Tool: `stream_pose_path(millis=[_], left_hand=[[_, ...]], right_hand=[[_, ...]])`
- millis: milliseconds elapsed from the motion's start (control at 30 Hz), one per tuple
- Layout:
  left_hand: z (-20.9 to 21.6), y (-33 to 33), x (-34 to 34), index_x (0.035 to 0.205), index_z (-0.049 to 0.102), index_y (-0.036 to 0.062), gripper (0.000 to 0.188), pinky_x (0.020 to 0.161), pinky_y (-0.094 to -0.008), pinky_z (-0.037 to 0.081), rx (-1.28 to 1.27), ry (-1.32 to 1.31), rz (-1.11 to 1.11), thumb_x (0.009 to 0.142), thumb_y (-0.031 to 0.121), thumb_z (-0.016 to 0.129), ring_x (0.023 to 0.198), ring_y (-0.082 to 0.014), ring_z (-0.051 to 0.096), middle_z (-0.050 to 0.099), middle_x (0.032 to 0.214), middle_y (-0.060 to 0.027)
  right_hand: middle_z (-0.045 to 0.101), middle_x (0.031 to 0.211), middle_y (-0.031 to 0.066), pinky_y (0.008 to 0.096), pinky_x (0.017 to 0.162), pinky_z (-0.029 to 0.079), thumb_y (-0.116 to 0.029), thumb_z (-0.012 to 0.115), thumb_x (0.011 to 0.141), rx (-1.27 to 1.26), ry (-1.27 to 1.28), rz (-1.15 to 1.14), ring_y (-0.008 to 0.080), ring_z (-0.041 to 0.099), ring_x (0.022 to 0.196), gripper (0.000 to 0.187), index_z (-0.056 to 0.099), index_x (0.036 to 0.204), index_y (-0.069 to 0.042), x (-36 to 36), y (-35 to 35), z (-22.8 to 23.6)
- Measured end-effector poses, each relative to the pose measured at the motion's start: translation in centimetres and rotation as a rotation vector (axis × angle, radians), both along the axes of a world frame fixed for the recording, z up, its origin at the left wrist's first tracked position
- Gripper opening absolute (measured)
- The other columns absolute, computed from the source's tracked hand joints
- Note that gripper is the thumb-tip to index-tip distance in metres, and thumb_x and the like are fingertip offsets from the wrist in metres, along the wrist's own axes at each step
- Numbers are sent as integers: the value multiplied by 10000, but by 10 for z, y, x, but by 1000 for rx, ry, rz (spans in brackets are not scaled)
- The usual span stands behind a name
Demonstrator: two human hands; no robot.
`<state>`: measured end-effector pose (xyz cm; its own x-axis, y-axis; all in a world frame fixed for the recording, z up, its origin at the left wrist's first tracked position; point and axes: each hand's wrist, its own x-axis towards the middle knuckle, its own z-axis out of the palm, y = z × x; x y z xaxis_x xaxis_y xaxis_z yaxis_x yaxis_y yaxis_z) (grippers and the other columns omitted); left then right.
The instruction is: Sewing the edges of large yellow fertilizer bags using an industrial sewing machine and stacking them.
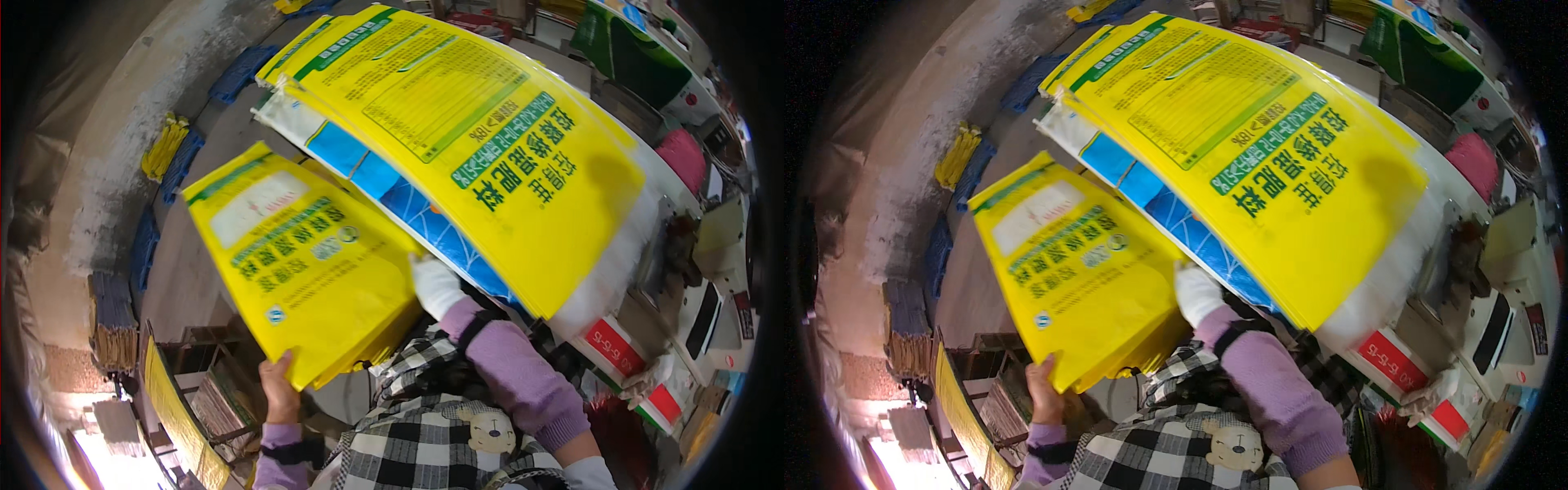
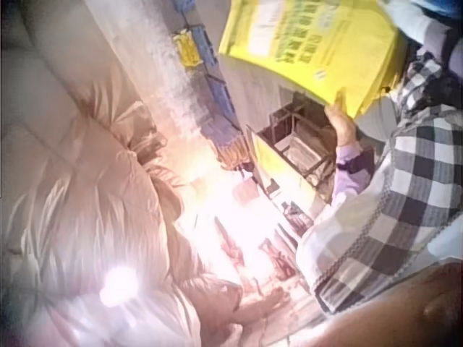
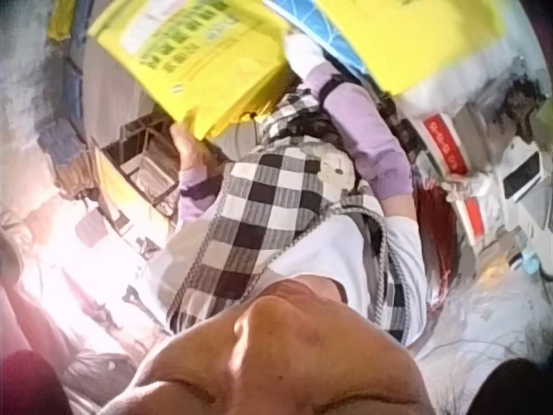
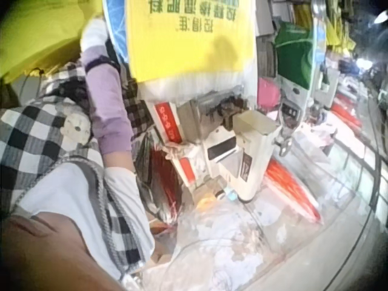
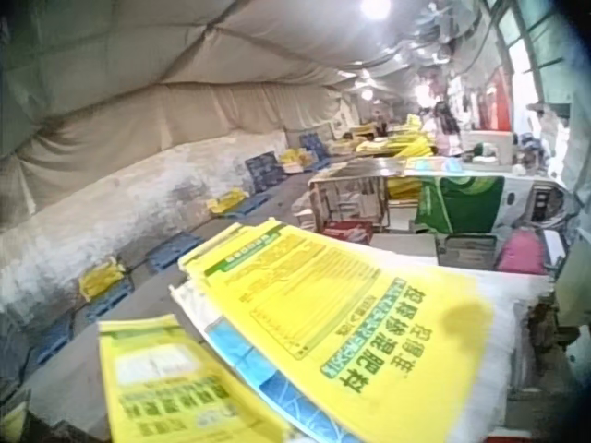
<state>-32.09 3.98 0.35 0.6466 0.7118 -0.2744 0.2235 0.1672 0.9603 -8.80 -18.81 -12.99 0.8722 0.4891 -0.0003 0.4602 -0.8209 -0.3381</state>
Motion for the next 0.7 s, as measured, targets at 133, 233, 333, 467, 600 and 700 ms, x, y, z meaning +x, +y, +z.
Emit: stream_pose_path(millis=[133, 233, 333, 467, 600, 700], left_hand=[[-89, 4, -7, 1192, 553, -39, 317, 890, -337, 484, 17, 174, -25, 887, 43, 576, 1003, -242, 618, 628, 1134, -106], [-139, 6, -15, 1349, 420, 53, 467, 1034, -370, 382, 294, 259, -186, 904, 26, 559, 1230, -241, 472, 488, 1337, -84], [-120, 8, -1, 1454, 234, 57, 744, 1095, -420, 309, -139, 67, -243, 841, 74, 655, 1331, -296, 359, 389, 1429, -132], [-1, -27, 87, 1459, 231, 39, 845, 1105, -460, 293, 1291, 527, -558, 773, 117, 719, 1319, -370, 369, 390, 1437, -178], [59, -184, 190, 1284, 487, 53, 692, 1009, -454, 359, 1087, -165, -1426, 687, 203, 805, 1184, -370, 475, 528, 1253, -165], [22, -321, 225, 1056, 565, 84, 455, 807, -402, 414, 1198, -516, -1533, 695, 224, 803, 966, -324, 533, 573, 1072, -127]], right_hand=[[572, 1218, 247, 516, 926, 470, -36, 492, 881, 35, -56, -219, 424, 586, 1073, 457, 464, 1336, -69, 1, -13, -54], [504, 1318, 258, 528, 1029, 388, -63, 521, 884, 219, -14, -293, 446, 509, 1186, 558, 365, 1418, -111, -2, -18, -51], [537, 1251, 290, 515, 961, 449, -208, 595, 877, 264, 210, -212, 443, 583, 1074, 542, 406, 1361, -51, -25, -38, -17], [617, 1038, 259, 484, 758, 521, -221, 620, 827, 369, 269, -22, 379, 655, 863, 516, 468, 1281, -29, -61, -90, 28], [686, 891, 152, 450, 693, 532, -195, 604, 794, 229, 288, 156, 340, 677, 807, 294, 656, 1052, -65, -86, -115, 40], [700, 828, 121, 429, 698, 540, -184, 577, 792, 314, 247, 69, 322, 686, 788, 175, 715, 866, -105, -110, -128, 56]])
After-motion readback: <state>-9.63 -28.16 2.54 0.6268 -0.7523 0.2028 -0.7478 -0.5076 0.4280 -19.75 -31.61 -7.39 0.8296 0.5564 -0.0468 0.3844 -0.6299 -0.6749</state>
